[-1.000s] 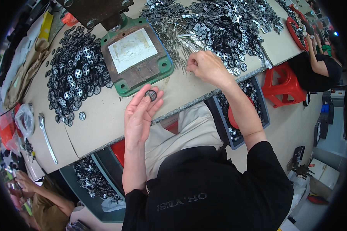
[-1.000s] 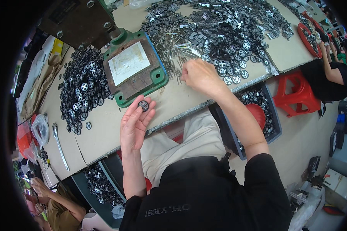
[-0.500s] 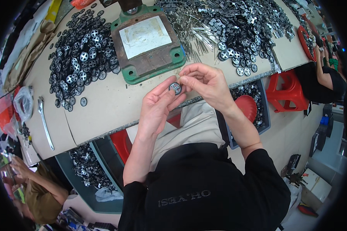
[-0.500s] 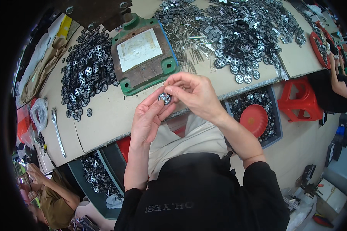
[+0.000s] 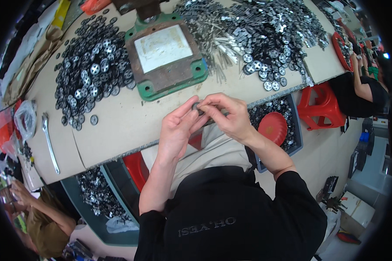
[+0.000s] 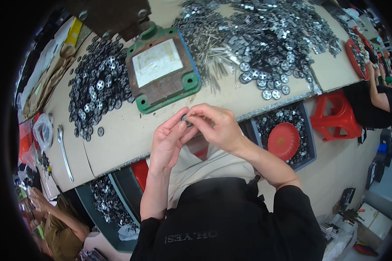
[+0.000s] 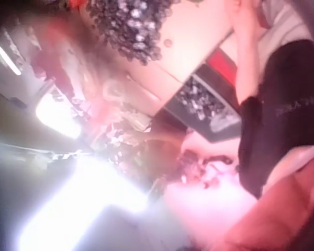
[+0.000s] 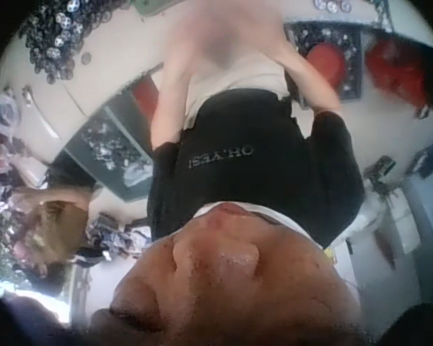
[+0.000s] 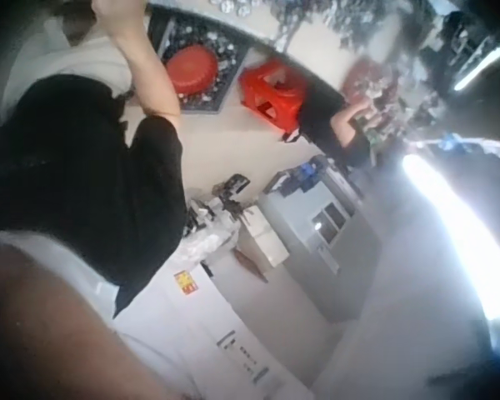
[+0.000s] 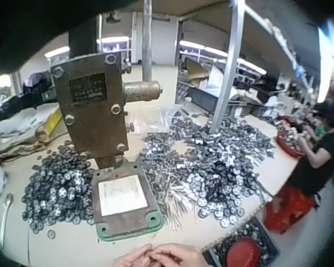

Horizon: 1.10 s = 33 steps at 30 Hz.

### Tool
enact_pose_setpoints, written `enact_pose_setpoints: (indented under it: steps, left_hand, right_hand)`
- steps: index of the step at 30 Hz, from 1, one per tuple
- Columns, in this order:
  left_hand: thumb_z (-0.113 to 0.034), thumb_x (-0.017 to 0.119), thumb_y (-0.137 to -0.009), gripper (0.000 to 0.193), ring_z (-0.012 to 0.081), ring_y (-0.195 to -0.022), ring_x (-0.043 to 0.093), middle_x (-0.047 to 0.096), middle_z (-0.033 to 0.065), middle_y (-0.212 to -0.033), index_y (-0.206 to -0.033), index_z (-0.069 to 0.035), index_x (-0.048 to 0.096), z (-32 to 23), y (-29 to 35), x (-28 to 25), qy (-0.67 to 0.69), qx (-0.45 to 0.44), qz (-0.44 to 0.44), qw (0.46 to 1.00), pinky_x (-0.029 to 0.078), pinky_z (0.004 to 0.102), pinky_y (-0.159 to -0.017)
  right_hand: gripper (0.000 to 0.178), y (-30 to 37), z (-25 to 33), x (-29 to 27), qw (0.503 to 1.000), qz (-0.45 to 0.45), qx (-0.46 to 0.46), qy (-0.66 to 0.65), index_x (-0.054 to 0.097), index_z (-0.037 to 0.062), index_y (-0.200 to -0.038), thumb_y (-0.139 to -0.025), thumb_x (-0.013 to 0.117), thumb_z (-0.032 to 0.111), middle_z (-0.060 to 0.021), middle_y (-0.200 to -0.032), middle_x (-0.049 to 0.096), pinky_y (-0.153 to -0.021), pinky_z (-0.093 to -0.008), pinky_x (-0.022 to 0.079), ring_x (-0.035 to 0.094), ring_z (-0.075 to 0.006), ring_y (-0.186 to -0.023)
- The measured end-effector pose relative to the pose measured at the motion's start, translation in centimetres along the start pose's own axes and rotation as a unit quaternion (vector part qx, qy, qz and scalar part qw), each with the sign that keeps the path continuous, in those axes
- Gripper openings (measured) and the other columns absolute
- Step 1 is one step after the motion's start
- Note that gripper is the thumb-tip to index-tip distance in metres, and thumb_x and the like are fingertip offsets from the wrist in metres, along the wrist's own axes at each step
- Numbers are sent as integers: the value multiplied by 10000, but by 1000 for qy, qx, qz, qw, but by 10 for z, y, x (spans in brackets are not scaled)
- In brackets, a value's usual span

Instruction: The person repeatedly assembles wheels and metal pins onto brackets by hand and presses the components together using a manual press machine.

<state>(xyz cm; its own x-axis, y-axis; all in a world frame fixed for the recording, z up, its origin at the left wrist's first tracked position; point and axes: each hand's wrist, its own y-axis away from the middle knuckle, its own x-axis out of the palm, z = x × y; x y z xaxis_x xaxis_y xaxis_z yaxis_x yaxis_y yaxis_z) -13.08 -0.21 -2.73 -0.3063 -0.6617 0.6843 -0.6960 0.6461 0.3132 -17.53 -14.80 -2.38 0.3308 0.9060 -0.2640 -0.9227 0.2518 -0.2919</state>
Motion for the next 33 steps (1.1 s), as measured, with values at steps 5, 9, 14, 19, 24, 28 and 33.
enact_pose_setpoints:
  steps: [5,9,14,19,24,28,33]
  left_hand:
    - [-36,497,-883,367,227,-1013,570,550,160,-1129,-1235,41,428,1,-7,-12,33,6,17,999,468,320,-911]
    - [-85,499,-890,366,253,-1021,570,537,168,-1165,-1233,27,439,-1,-7,-13,-4,2,15,1000,494,334,-865]
    - [-57,521,-876,346,250,-992,579,560,151,-1120,-1208,21,465,-2,-10,-11,23,-8,21,999,500,328,-834]
    - [-53,532,-869,340,236,-963,591,564,142,-1111,-1196,21,474,-1,-8,-13,30,19,0,999,502,314,-823]
    - [-61,532,-870,332,217,-932,602,574,141,-1094,-1189,14,480,2,-7,-5,21,58,-9,998,502,287,-808]
    - [-62,536,-869,331,211,-918,604,577,137,-1084,-1187,13,484,2,-3,-3,8,82,-29,996,502,282,-794]
    - [-48,537,-867,321,205,-912,606,571,123,-1088,-1177,12,480,-1,4,-11,-3,97,-41,994,491,292,-793]
  right_hand:
    - [167,-38,16,-35,955,113,163,-221,602,-26,-949,-804,610,57,-67,-890,646,-667,-213,492,615,-113,-745]
    - [353,-106,-29,-86,933,-88,-5,350,613,6,-993,-730,683,232,-107,-897,606,-678,-367,482,608,-260,-805]
    - [355,-134,-59,-94,862,-103,-51,493,612,9,-987,-729,677,245,-115,-920,575,-730,-375,467,573,-287,-875]
    - [351,-109,-26,-84,983,-62,57,162,623,-16,-977,-691,713,167,-58,-736,604,-576,-273,452,551,-128,-644]
    - [238,-48,-8,-63,972,-11,189,-137,635,-40,-924,-770,679,137,-15,-720,608,-556,-195,422,516,-53,-596]
    - [199,-33,-6,-65,965,47,222,-131,650,-24,-888,-795,669,150,-25,-732,629,-574,-195,441,547,-58,-619]
    - [215,-30,-1,-67,945,97,224,217,655,-30,-802,-731,705,167,-118,-657,638,-575,-257,469,599,-153,-565]
